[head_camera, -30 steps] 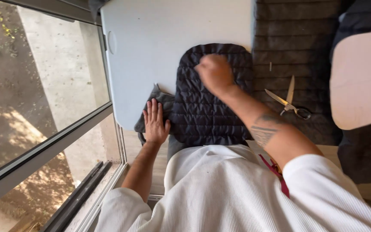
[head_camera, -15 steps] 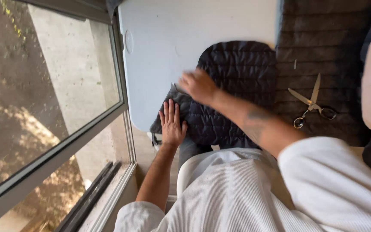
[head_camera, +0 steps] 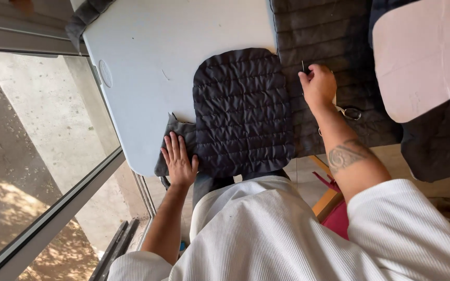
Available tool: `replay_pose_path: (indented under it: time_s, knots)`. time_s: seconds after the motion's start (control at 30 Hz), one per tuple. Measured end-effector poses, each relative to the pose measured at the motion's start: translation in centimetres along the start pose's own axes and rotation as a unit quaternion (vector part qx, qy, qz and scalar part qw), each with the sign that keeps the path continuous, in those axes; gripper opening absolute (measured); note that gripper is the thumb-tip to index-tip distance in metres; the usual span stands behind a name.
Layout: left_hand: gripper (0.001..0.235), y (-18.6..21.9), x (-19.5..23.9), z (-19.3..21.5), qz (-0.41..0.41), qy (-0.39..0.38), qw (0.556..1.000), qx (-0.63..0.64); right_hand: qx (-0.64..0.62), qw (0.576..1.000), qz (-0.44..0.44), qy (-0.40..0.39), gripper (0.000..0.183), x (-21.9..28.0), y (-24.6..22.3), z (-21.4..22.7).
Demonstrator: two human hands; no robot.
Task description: Cutting out a pattern from quilted fabric using a paper template and scissors.
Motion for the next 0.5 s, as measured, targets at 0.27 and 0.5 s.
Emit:
replay_pose_path:
  time_s: [0.27, 0.5]
  knots:
    - [0.056, 2.7, -1.7, 3.7, 0.036, 0.111, 0.988, 0.099, -0.068, 0.994, -0.084, 0.016, 0.011, -0.7, -9.1, 2.3]
    - [0.038, 6.0, -3.4, 5.9, 0.028, 0.146, 0.966, 0.209, -0.121, 0.991, -0.047, 0.036, 0.011, 3.0, -13.0, 1.9]
Point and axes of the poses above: each hand's wrist, its own x-axis away from the middle knuckle, its own z-axis out of the back of the hand, y = z × x, the point moved 4 cm from there along -x, towards the middle knuckle, and after that the axes turned 8 degrees about z, right-handed, at the moved point
